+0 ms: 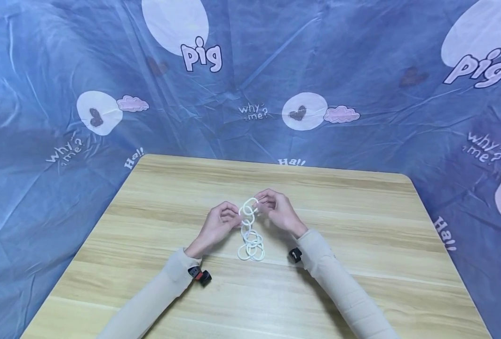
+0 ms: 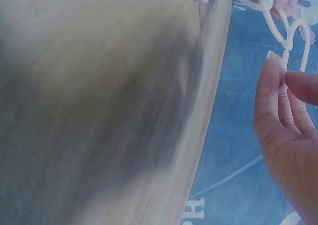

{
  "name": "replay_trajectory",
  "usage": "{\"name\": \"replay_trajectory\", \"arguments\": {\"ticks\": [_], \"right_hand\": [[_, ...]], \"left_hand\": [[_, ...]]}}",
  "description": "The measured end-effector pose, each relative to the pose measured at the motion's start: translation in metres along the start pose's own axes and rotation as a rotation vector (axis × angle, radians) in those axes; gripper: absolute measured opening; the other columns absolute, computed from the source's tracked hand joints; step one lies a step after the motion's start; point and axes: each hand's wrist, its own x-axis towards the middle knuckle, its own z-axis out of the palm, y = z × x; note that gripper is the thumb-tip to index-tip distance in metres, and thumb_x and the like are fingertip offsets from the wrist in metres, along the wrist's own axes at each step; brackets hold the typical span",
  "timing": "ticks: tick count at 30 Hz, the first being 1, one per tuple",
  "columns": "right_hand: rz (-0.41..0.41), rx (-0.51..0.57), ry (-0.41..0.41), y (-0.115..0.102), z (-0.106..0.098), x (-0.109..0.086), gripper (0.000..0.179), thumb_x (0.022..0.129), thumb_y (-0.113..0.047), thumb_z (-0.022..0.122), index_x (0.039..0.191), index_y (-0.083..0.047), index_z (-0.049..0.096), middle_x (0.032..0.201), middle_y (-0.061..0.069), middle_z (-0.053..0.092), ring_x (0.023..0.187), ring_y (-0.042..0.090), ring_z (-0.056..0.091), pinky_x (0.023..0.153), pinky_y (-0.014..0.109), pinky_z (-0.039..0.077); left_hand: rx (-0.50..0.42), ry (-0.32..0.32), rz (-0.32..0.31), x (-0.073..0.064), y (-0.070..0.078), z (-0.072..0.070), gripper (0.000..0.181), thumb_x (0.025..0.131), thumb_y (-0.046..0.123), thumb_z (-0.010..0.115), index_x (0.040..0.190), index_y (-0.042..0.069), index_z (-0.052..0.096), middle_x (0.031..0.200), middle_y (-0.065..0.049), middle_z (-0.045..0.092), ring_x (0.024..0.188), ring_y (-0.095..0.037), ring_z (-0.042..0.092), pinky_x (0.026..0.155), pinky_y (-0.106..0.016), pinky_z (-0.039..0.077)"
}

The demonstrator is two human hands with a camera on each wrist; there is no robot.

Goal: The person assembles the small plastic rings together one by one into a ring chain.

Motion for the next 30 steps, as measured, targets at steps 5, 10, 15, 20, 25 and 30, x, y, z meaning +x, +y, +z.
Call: {"name": "replay_trajectory", "arguments": {"ticks": [5, 10, 15, 20, 25, 30], "right_hand": [[0.014, 0.008, -0.02, -0.0015, 0.0037, -0.0012, 0.029, 0.099, -0.004, 0.065, 0.128, 0.002, 0.062, 0.116, 0.026, 0.071, 0.097, 0.027, 0.073, 0.089, 0.03, 0.063], [0.015, 0.022, -0.028, -0.0007, 0.0059, -0.0007, 0.029, 0.099, -0.003, 0.064, 0.128, 0.004, 0.062, 0.116, 0.027, 0.071, 0.099, 0.034, 0.073, 0.09, 0.033, 0.063], [0.027, 0.029, -0.029, 0.0001, 0.0069, -0.0001, 0.03, 0.099, -0.003, 0.064, 0.128, 0.004, 0.062, 0.116, 0.027, 0.071, 0.098, 0.03, 0.073, 0.091, 0.035, 0.063], [0.029, 0.028, -0.021, -0.0012, 0.0081, -0.0003, 0.029, 0.098, -0.001, 0.065, 0.126, 0.003, 0.063, 0.114, 0.025, 0.072, 0.093, 0.02, 0.072, 0.089, 0.032, 0.063], [0.022, 0.028, -0.022, -0.0026, 0.0091, -0.0006, 0.028, 0.098, 0.0, 0.065, 0.126, 0.004, 0.063, 0.114, 0.025, 0.072, 0.091, 0.016, 0.073, 0.087, 0.027, 0.063], [0.023, 0.033, -0.026, -0.0014, 0.0096, 0.0003, 0.029, 0.098, -0.001, 0.065, 0.127, 0.005, 0.063, 0.115, 0.025, 0.071, 0.093, 0.019, 0.073, 0.089, 0.028, 0.063]], "left_hand": [[0.005, 0.003, -0.004, -0.0004, -0.0004, 0.0005, 0.02, 0.093, -0.003, 0.071, 0.11, -0.006, 0.063, 0.101, -0.028, 0.073, 0.088, -0.041, 0.075, 0.082, -0.04, 0.067], [0.008, 0.001, 0.001, -0.0003, -0.0005, -0.0004, 0.018, 0.093, -0.003, 0.07, 0.11, -0.005, 0.062, 0.102, -0.028, 0.072, 0.089, -0.04, 0.075, 0.083, -0.041, 0.067], [0.011, -0.01, 0.02, -0.0002, -0.0003, -0.0012, 0.018, 0.093, -0.004, 0.07, 0.109, -0.005, 0.062, 0.102, -0.03, 0.072, 0.091, -0.045, 0.074, 0.085, -0.045, 0.066], [0.016, -0.009, 0.023, -0.0002, -0.0005, -0.0019, 0.019, 0.093, -0.005, 0.07, 0.11, -0.005, 0.062, 0.102, -0.031, 0.072, 0.092, -0.047, 0.073, 0.086, -0.05, 0.065], [0.007, 0.001, 0.029, -0.0002, -0.0009, -0.0013, 0.021, 0.094, -0.005, 0.068, 0.113, -0.01, 0.06, 0.103, -0.036, 0.07, 0.094, -0.053, 0.07, 0.088, -0.057, 0.062], [0.006, 0.003, 0.037, -0.0001, -0.0011, -0.0015, 0.022, 0.094, -0.005, 0.068, 0.113, -0.011, 0.06, 0.104, -0.036, 0.07, 0.095, -0.053, 0.07, 0.088, -0.056, 0.062]]}}
